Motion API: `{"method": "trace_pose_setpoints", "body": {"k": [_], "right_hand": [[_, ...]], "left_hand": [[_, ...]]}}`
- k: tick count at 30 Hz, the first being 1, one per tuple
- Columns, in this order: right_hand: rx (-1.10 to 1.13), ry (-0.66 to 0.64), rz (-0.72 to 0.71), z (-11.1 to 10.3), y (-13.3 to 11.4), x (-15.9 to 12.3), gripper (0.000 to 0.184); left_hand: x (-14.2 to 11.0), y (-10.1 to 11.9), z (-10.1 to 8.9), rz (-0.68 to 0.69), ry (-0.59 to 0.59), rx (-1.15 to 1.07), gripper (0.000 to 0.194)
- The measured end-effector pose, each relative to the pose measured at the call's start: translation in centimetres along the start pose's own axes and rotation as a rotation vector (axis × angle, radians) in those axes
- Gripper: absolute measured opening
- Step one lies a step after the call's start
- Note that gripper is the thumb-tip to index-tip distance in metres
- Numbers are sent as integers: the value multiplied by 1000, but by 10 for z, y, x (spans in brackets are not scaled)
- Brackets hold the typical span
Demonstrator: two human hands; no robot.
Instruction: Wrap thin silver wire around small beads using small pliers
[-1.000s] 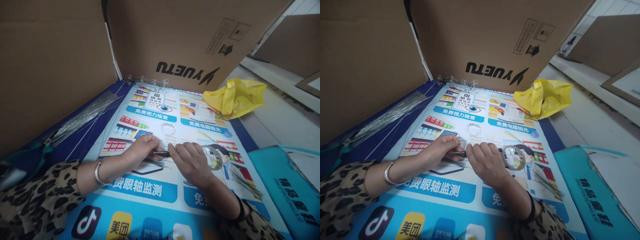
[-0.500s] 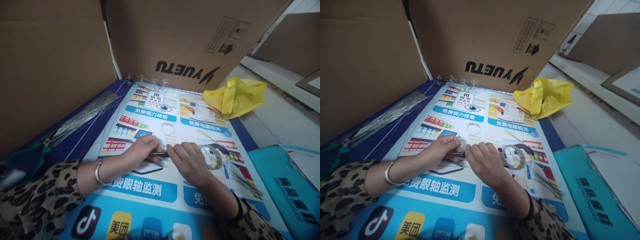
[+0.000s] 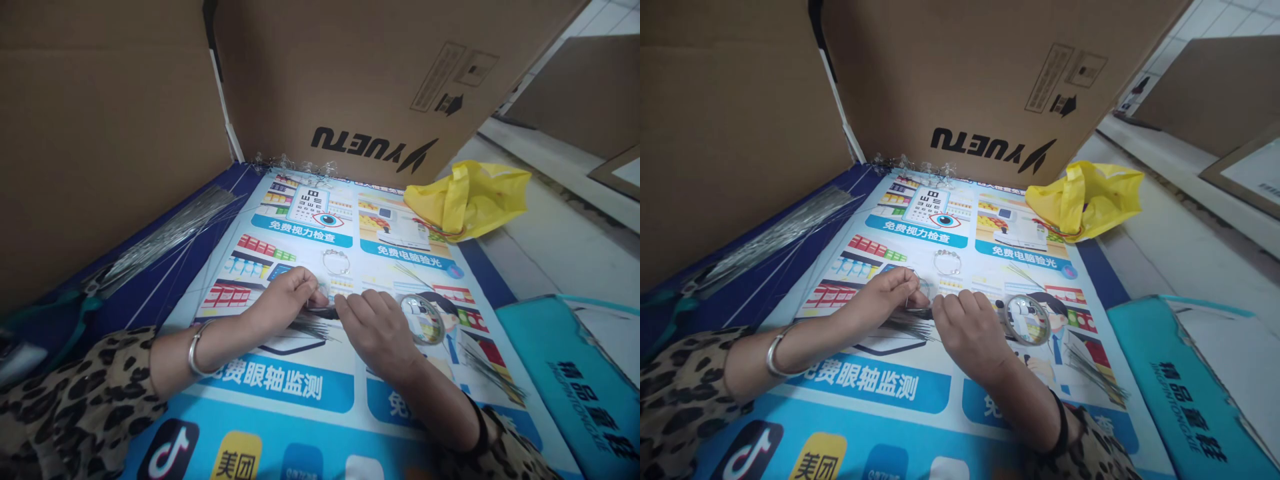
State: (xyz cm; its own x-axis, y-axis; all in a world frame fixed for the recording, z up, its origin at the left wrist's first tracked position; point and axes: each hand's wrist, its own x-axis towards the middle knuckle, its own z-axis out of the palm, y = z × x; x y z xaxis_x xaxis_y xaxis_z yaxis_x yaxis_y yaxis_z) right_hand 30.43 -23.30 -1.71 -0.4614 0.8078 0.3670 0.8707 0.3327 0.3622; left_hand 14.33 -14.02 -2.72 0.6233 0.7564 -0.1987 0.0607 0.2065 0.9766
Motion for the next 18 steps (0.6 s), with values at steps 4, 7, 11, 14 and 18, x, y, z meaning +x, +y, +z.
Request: {"method": "trace_pose_setpoints", "body": {"k": [4, 7, 11, 14, 18], "right_hand": [[54, -45, 76, 3, -3, 0, 14], [154, -76, 139, 5, -5, 0, 11], [308, -174, 216, 4, -4, 0, 11], [407, -297, 272, -1, -2, 0, 13], [478, -454, 324, -8, 1, 3, 16]], "left_hand": [[-2, 3, -2, 81, -5, 109, 15], [-7, 9, -2, 154, -26, 220, 14], [-12, 12, -3, 304, -35, 449, 16], [-13, 10, -4, 373, -56, 587, 16], [-14, 6, -7, 420, -88, 693, 18]]}}
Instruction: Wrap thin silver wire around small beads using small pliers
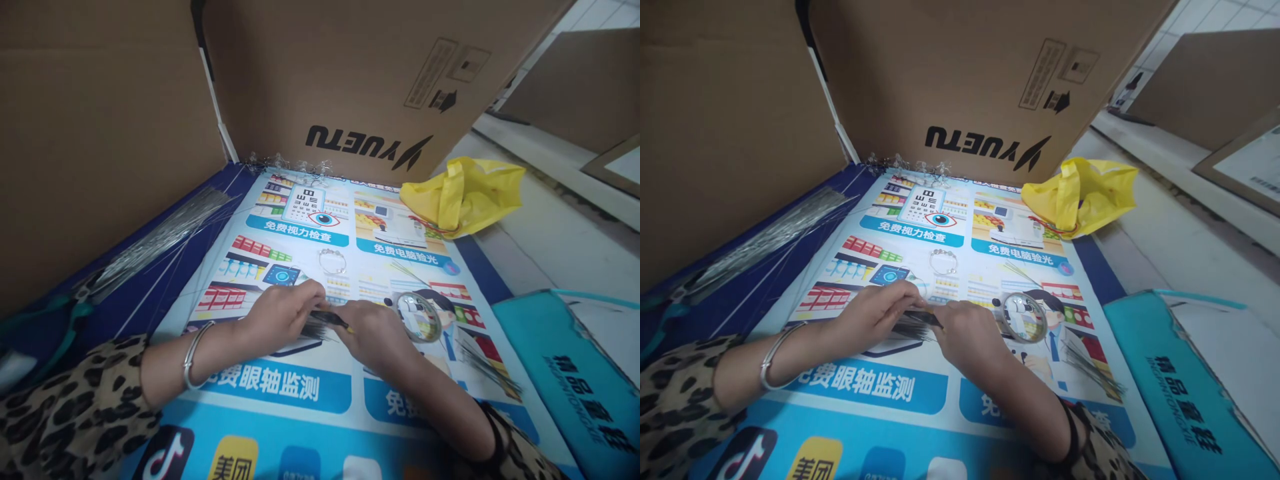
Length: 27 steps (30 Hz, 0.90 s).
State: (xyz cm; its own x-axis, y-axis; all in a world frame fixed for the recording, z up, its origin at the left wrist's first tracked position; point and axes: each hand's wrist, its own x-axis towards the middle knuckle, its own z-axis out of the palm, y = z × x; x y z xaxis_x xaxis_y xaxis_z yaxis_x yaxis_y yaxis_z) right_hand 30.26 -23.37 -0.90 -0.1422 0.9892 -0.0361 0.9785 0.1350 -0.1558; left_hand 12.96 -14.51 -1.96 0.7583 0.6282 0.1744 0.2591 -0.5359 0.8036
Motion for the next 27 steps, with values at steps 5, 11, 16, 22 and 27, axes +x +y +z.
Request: {"method": "trace_pose_setpoints", "body": {"k": [5, 11, 16, 22, 27], "right_hand": [[73, -120, 12, -9, -1, 1, 18], [56, -44, -45, -6, 3, 2, 20], [162, 170, -56, 2, 11, 7, 13], [532, 498, 0, -4, 4, 15, 19], [602, 472, 13, -3, -4, 17, 7]], "left_hand": [[-5, -2, 1, 118, -44, 28, 15], [-3, -4, 1, 118, 57, 123, 12], [13, 0, -18, -41, 242, 111, 14], [23, 3, -27, 252, 129, 169, 13], [23, 6, -18, 295, 50, 95, 15]]}}
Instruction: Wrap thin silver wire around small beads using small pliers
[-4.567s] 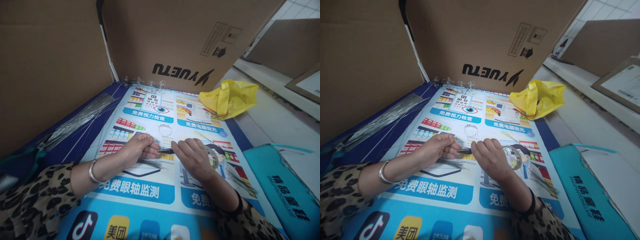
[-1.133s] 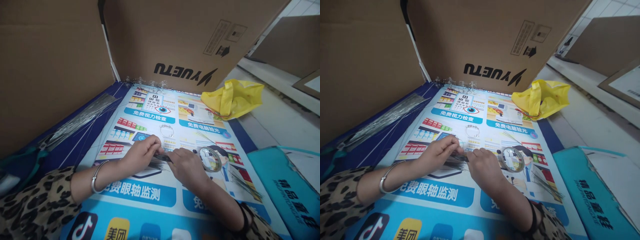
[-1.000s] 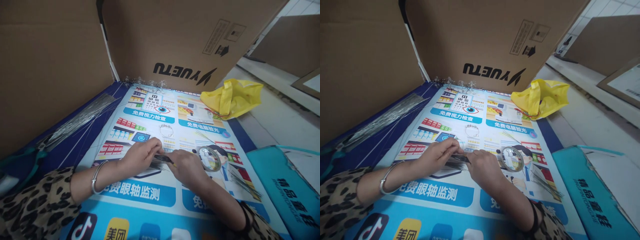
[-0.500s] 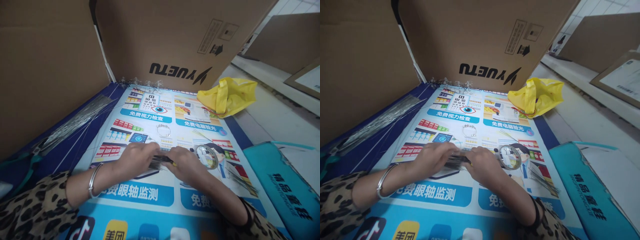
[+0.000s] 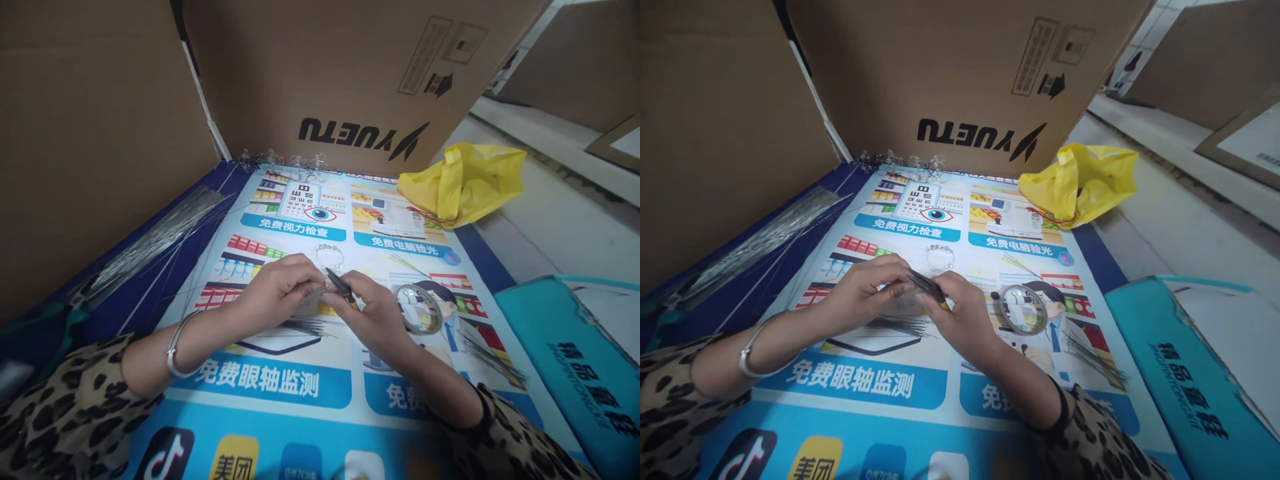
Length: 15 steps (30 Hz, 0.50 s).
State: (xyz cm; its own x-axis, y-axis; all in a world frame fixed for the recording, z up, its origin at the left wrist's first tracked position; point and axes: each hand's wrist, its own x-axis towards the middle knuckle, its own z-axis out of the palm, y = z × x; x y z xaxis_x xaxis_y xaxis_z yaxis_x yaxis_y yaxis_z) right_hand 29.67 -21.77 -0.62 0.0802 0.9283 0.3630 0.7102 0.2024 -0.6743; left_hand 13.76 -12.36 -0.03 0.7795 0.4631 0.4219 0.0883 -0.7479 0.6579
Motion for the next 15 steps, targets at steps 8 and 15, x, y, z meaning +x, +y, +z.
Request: {"method": "trace_pose_setpoints", "body": {"k": [8, 15], "right_hand": [[56, 74, 153, 2, 11, -3, 9], [47, 77, 236, 5, 20, -3, 12]], "left_hand": [[0, -20, -16, -329, 14, 211, 17], [-4, -47, -13, -425, -273, 525, 27]]}}
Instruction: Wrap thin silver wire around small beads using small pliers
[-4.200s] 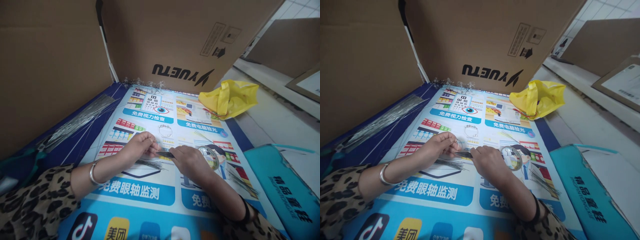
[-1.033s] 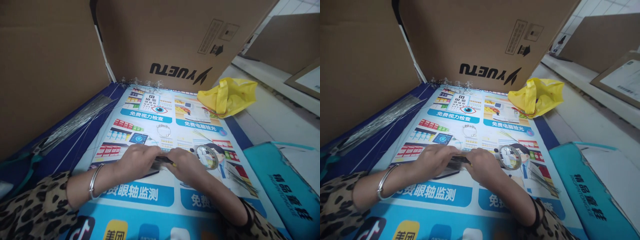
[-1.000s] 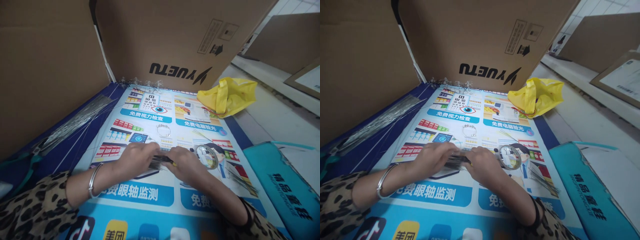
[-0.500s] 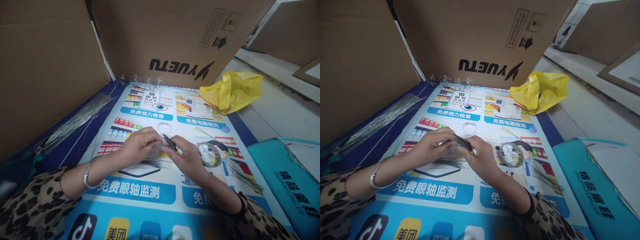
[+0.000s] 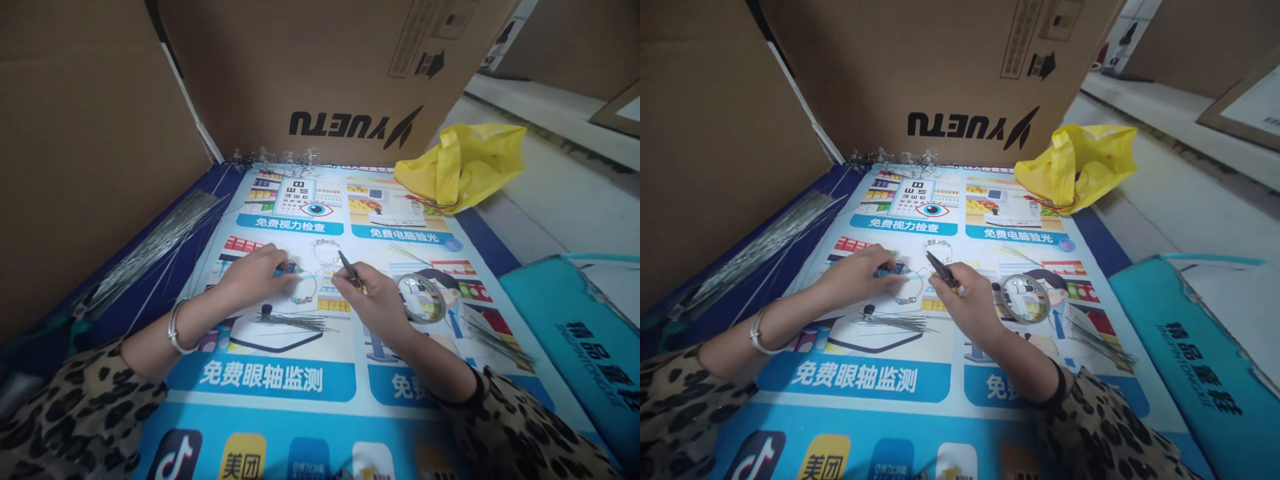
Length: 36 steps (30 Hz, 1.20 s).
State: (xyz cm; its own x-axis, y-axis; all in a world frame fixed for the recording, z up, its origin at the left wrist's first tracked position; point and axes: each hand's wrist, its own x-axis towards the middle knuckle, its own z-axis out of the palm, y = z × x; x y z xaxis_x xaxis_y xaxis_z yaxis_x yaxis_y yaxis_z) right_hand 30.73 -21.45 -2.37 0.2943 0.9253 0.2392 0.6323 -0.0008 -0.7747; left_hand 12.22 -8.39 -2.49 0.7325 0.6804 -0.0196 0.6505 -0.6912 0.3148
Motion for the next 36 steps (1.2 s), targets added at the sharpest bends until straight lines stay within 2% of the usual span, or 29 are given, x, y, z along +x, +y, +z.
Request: {"method": "trace_pose_setpoints", "body": {"k": [5, 10, 16, 20, 26, 30, 36], "right_hand": [[-22, 12, -10, 1, 3, 1, 11], [-68, -2, -128, 4, 6, 1, 13], [-102, 22, -258, 6, 9, 0, 12], [-121, 9, -290, 6, 13, 0, 8], [-173, -39, -357, 6, 16, 2, 6], [-127, -34, -455, 3, 15, 2, 9], [-63, 40, -431, 0, 14, 2, 8]], "left_hand": [[-5, 13, 6, 29, 37, 43, 18], [-5, 15, 10, 122, 67, -24, 13], [-4, 17, 12, 251, 77, -234, 11], [-5, 20, 11, 287, 54, -349, 11], [-5, 20, 8, 253, 45, -392, 9], [-6, 21, 6, 162, 6, -425, 11], [-9, 27, 1, 103, -111, -561, 12]]}}
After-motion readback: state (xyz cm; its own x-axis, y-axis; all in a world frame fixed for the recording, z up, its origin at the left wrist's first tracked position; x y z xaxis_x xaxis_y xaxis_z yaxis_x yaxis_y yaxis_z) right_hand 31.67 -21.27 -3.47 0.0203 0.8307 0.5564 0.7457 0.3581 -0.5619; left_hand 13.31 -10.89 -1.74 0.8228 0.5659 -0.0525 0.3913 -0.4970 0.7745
